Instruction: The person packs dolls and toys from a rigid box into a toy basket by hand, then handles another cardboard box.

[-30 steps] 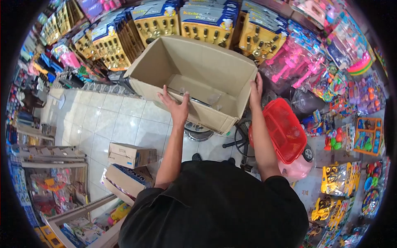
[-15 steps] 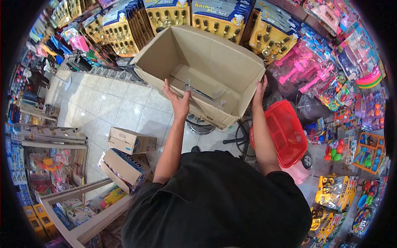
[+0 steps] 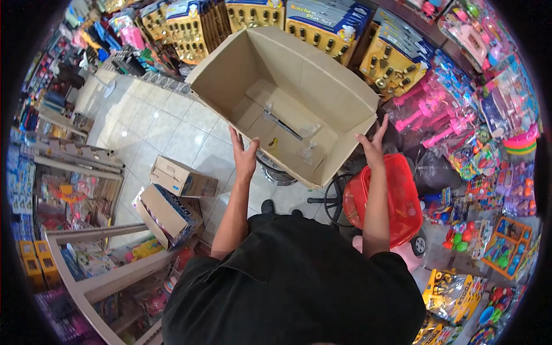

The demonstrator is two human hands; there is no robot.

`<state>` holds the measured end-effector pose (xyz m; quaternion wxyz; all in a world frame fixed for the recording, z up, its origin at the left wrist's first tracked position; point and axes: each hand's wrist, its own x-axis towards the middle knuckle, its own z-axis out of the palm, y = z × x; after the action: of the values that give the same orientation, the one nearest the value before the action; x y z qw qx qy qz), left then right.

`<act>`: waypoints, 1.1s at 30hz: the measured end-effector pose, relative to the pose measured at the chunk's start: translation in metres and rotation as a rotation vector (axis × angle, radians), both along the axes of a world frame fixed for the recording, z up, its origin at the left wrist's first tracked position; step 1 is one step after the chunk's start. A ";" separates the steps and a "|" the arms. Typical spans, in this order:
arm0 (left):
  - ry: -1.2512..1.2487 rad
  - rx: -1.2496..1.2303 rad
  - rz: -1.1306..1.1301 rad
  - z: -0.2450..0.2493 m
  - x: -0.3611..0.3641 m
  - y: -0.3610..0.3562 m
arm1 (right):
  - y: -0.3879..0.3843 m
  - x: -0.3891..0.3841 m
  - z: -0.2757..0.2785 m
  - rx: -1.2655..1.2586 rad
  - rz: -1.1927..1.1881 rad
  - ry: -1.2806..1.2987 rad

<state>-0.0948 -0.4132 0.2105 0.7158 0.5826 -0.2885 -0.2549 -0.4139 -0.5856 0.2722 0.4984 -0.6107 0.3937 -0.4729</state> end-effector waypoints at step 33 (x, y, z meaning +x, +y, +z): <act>0.325 0.211 -0.059 0.030 -0.041 0.089 | 0.007 0.025 0.021 0.041 0.137 0.127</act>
<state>-0.1358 -0.3241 0.2400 0.6801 0.5970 -0.1574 -0.3953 -0.3887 -0.5789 0.2935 0.5158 -0.6547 0.3915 -0.3899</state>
